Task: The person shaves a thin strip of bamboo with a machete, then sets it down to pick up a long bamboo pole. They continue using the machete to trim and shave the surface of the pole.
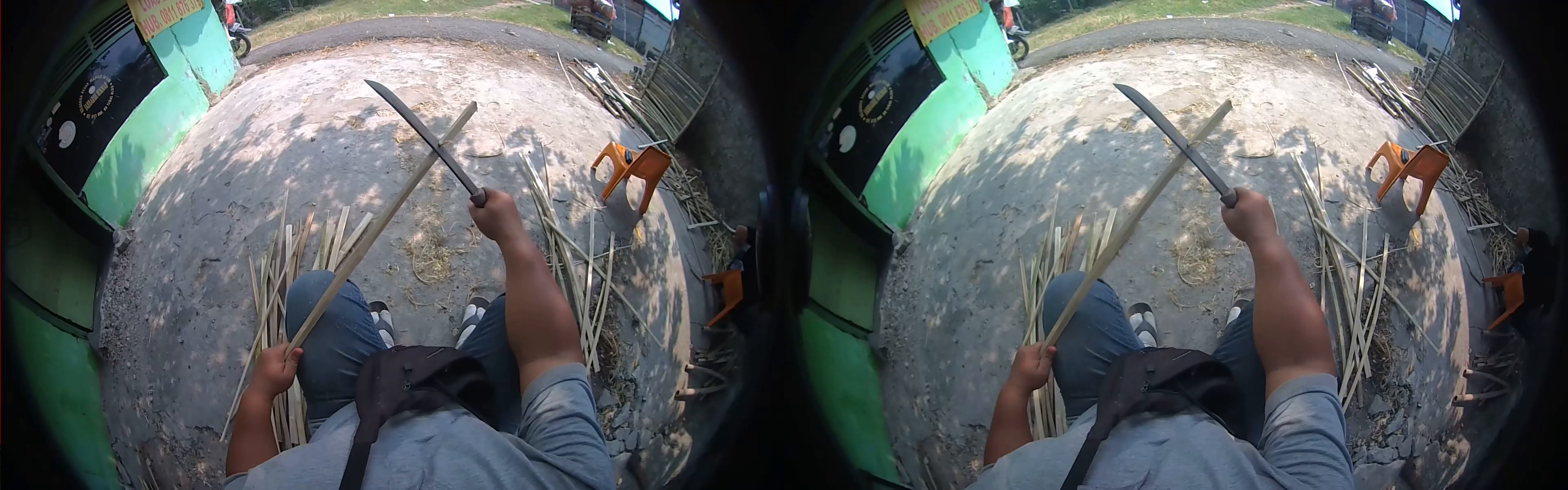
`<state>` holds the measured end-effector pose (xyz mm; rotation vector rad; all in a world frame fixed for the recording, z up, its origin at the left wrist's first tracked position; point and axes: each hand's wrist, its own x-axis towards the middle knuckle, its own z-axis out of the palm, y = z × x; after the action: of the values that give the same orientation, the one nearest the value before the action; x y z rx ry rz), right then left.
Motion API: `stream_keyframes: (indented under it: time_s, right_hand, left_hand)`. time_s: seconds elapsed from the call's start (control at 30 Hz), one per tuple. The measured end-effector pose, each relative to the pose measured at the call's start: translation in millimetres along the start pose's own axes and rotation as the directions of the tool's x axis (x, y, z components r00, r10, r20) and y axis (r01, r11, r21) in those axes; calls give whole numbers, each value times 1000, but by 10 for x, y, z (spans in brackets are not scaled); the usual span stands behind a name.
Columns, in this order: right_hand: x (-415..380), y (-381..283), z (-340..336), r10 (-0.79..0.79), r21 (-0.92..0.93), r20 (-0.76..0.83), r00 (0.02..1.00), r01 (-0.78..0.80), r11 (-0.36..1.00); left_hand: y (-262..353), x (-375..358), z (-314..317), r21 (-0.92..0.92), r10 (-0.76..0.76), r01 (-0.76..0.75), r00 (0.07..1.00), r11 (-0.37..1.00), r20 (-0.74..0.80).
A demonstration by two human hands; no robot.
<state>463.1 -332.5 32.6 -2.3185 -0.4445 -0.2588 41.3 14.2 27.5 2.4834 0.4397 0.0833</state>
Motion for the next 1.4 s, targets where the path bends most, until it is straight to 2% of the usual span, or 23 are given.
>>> stream_keyframes:
  time_s: [0.07,0.17,0.2,0.23,0.33,0.37,0.43,0.5,0.53,0.57,0.67,0.77,0.8,0.9,0.97,1.03,1.07,1.1,1.17,1.23,1.3,1.33,1.4]
  right_hand:
    - [-49,-176,-58,-50,-70,-48,998,46,996]
    - [-175,-392,-50,-115,-81,67,991,120,989]
    - [-252,-488,-43,-241,-93,96,966,250,964]
    - [-314,-611,-48,-367,-103,122,922,380,919]
    - [-458,-947,49,-454,-281,477,752,620,733]
    - [-485,-964,69,-546,-251,504,669,718,649]
    - [-423,-913,86,-549,-260,476,686,707,658]
    - [-203,-580,60,-569,-233,190,800,600,765]
    - [-70,-472,-4,-381,-243,66,922,385,890]
    - [16,-368,-70,-166,-224,-59,984,149,963]
    - [103,200,70,0,-101,-74,997,-7,995]
    - [-17,-130,-71,53,-162,-82,995,-66,985]
    - [-39,-173,-64,14,-149,-97,995,-28,988]
    - [-166,-364,-56,-153,-116,-5,988,152,982]
    - [-304,-601,-52,-337,-142,99,936,348,926]
    - [-417,-831,-12,-478,-207,305,823,548,811]
    - [-465,-927,54,-461,-295,455,762,617,729]
    - [-490,-965,77,-462,-299,520,719,660,690]
    - [-418,-882,31,-485,-271,473,735,646,714]
    - [-227,-568,6,-294,-340,329,897,403,849]
    - [-44,-214,-25,-51,-253,124,991,82,964]
    - [-51,-209,-16,-14,-266,141,990,52,963]
    - [-114,-264,-13,49,-301,187,981,10,954]
  left_hand:
    - [36,-17,-5,7,-20,20,1000,1000,9]
    - [117,-12,11,16,-36,36,999,999,2]
    - [137,-9,14,18,-38,38,999,999,-5]
    - [116,3,15,21,-18,18,1000,1000,-1]
    - [43,-7,8,26,25,-25,1000,999,1]
    - [44,-12,-3,27,28,-28,1000,999,2]
    - [-16,-42,-12,23,33,-33,999,999,2]
    - [-140,-60,35,5,39,-39,999,999,-4]
    - [-131,-72,34,12,41,-40,999,999,-15]
    - [-100,-82,32,18,44,-43,999,999,-27]
    - [-52,7,-13,49,43,-42,999,998,-16]
    - [50,17,-57,16,15,-15,1000,1000,19]
    - [83,13,-59,-8,1,-1,1000,1000,29]
    - [67,24,7,-7,-8,8,1000,1000,15]
    - [101,32,-25,-26,7,-6,1000,1000,22]
    - [123,7,-82,-42,0,2,999,999,38]
    - [115,-25,-119,-45,-15,18,998,999,55]
    - [81,-69,-146,-48,-32,36,997,998,75]
    - [-142,-227,-188,39,-29,26,997,999,75]
    - [-390,-476,-225,58,-74,70,995,996,69]
    - [-538,-734,-263,5,-165,165,984,986,63]
    - [-303,-714,-304,44,-116,113,991,993,73]
    - [-234,-705,-355,7,-177,177,980,984,93]
